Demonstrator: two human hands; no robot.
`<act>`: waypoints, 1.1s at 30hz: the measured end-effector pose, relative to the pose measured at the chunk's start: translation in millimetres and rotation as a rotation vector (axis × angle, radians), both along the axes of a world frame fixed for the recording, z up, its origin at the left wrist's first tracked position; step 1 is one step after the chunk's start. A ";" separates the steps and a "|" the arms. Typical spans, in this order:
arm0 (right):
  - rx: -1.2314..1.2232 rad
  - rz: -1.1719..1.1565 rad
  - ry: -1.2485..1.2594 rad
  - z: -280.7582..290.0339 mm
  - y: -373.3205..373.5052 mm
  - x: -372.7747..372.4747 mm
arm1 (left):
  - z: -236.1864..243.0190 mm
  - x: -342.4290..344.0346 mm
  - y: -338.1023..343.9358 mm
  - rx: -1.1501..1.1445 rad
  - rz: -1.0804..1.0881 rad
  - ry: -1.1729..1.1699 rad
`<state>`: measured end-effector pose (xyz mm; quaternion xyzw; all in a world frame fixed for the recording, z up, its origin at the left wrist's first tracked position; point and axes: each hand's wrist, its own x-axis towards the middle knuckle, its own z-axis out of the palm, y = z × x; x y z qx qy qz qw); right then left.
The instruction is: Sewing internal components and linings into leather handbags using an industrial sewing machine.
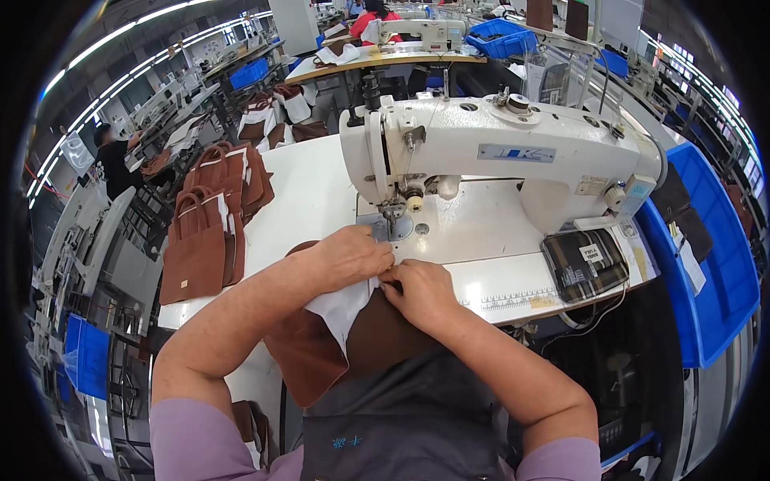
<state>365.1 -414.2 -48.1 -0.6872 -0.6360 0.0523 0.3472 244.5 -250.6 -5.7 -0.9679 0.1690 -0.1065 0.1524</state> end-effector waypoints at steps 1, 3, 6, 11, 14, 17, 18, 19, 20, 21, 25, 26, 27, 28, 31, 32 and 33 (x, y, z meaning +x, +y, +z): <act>0.013 -0.018 -0.059 -0.6 -5.1 7.2 | 0.1 8.5 -0.8 -0.002 -0.005 -0.001; 0.020 -0.003 -0.128 -1.2 -11.6 19.7 | 3.1 20.9 -0.5 -0.042 -0.008 0.089; 0.125 0.174 -0.198 4.7 -16.3 28.6 | 2.9 29.1 7.7 -0.253 -0.030 0.157; 0.155 0.236 -0.380 7.8 -18.3 25.2 | -0.3 48.7 32.5 -0.566 0.124 0.363; 0.122 0.261 -0.398 11.4 -20.6 26.8 | 1.7 59.1 24.4 -0.656 0.206 0.440; 0.118 0.254 -0.425 13.3 -22.0 25.4 | -4.0 59.0 1.6 -0.545 0.347 0.306; 0.110 0.238 -0.422 12.3 -21.9 25.8 | -4.9 55.1 -3.2 -0.430 0.405 0.217; 0.099 0.213 -0.416 11.0 -22.7 26.5 | 13.2 47.5 -11.4 -0.438 0.417 0.209; 0.097 0.227 -0.421 11.0 -22.7 27.1 | 31.9 40.7 -20.6 -0.394 0.538 0.313; 0.099 0.221 -0.435 12.5 -21.9 25.9 | 44.9 32.1 -25.9 -0.350 0.663 0.416; 0.071 0.225 -0.456 16.4 -20.2 24.5 | 28.7 24.6 -21.2 -0.344 0.611 0.190; 0.072 0.232 -0.462 16.7 -20.5 25.5 | 27.5 27.7 -22.8 -0.347 0.616 0.182; 0.058 0.233 -0.462 16.2 -21.2 26.6 | 29.7 31.8 -26.9 -0.282 0.612 0.209; 0.043 0.231 -0.462 16.5 -21.0 25.7 | 31.6 34.4 -30.2 -0.218 0.606 0.235; 0.029 0.225 -0.477 20.1 -20.1 20.6 | 21.0 39.3 -30.0 -0.196 0.621 0.199; 0.028 0.224 -0.482 20.4 -19.4 18.8 | 15.7 38.3 -30.0 -0.197 0.619 0.194; 0.025 0.215 -0.485 19.6 -19.5 18.7 | 12.7 37.6 -31.6 -0.205 0.616 0.165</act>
